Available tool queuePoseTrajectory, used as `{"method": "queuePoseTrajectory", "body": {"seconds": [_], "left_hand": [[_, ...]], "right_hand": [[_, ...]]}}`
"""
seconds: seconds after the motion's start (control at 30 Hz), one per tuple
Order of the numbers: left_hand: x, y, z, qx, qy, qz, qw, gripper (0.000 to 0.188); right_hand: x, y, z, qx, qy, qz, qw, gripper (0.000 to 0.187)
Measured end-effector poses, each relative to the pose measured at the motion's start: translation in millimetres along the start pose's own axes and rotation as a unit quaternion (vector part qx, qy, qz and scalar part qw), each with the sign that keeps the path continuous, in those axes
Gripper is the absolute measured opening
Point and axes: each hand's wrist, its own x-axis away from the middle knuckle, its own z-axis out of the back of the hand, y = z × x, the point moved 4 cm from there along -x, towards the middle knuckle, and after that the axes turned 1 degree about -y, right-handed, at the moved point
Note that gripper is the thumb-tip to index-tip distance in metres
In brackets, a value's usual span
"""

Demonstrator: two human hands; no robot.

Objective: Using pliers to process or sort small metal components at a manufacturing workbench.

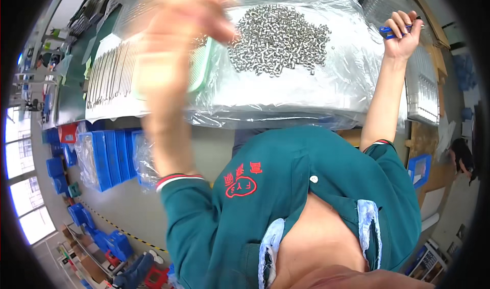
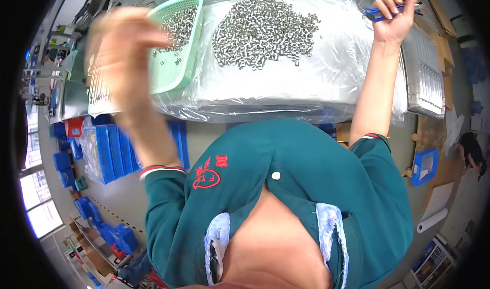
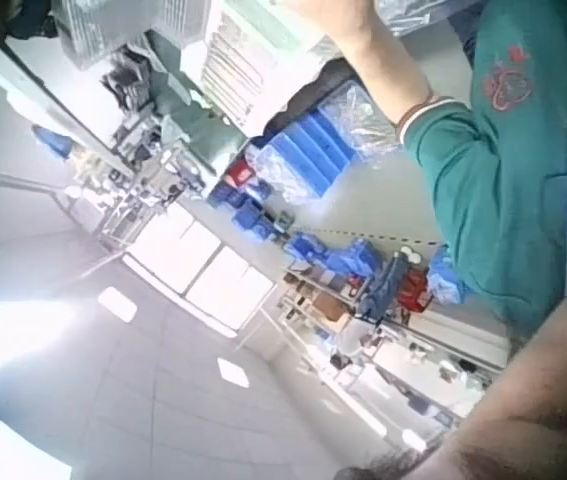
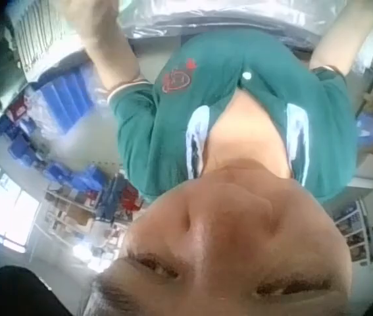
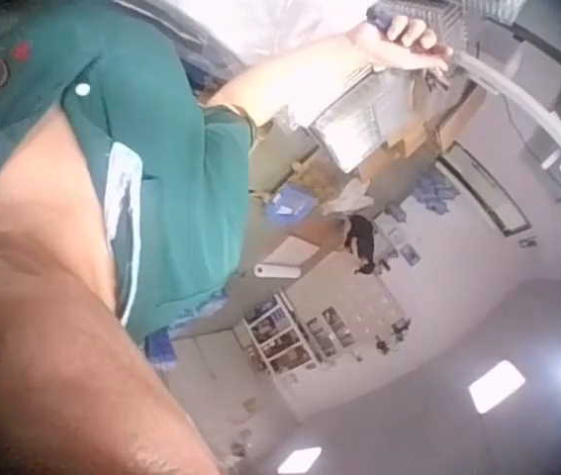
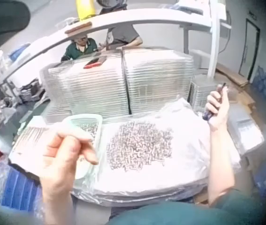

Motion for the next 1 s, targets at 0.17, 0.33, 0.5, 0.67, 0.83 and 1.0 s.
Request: {"method": "queuePoseTrajectory", "body": {"seconds": [0.17,0.33,0.5,0.67,0.83,1.0], "left_hand": [[48,-143,-31,-0.210,0.001,0.205,0.956,0.019],[39,-185,-35,-0.448,-0.097,0.247,0.854,0.024],[28,-191,-36,-0.429,-0.152,0.234,0.859,0.020],[13,-199,-46,-0.433,-0.200,0.238,0.846,0.017],[-4,-204,-57,-0.517,-0.196,0.166,0.816,0.014],[-8,-201,-58,-0.361,-0.136,0.148,0.911,0.012]], "right_hand": [[3,97,-24,0.094,-0.010,-0.103,0.990,0.030],[17,170,-8,0.144,0.066,-0.202,0.967,0.037],[36,190,10,0.207,0.109,-0.287,0.929,0.034],[41,195,10,0.192,0.121,-0.317,0.921,0.030],[43,196,16,0.175,0.160,-0.319,0.917,0.029],[46,196,19,0.219,0.199,-0.342,0.892,0.030]]}}
